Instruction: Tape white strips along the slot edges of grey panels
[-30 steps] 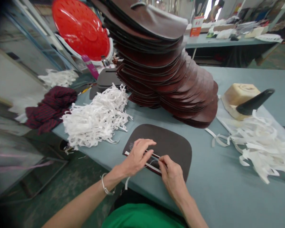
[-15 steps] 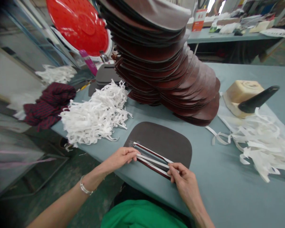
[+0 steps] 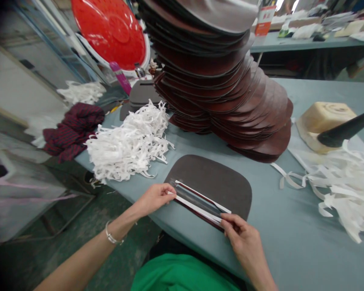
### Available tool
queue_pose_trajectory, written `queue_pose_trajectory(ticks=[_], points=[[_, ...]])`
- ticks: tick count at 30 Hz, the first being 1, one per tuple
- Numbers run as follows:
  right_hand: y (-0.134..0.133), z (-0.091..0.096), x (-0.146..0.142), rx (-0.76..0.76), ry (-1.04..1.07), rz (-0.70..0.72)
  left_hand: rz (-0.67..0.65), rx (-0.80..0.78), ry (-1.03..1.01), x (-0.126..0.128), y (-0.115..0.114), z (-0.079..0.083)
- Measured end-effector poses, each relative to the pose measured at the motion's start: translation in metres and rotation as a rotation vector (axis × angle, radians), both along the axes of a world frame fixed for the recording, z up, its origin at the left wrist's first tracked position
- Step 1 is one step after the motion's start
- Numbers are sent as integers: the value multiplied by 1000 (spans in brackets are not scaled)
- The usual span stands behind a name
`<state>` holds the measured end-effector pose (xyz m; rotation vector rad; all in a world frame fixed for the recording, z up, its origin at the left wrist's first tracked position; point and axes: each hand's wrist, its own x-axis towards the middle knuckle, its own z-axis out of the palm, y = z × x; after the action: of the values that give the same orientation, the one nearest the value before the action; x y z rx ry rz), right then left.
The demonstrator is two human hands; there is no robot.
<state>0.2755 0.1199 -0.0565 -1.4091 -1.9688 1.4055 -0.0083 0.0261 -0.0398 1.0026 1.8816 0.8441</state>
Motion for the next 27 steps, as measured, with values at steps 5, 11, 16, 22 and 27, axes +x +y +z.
queue_pose_trajectory(ticks=[5,11,16,22,27], points=[[-2,-10,2,292,-245,14,-61,56,256,-2,2,4],[-1,-17,7,292,-342,26,21,5,415,-5,9,-8],[-1,-13,7,179,-448,24,40,-16,437,-8,12,-15],[-2,-10,3,106,-510,29,51,-57,455,-13,15,-20],[-1,-7,3,72,-541,36,60,-100,466,-14,18,-21]])
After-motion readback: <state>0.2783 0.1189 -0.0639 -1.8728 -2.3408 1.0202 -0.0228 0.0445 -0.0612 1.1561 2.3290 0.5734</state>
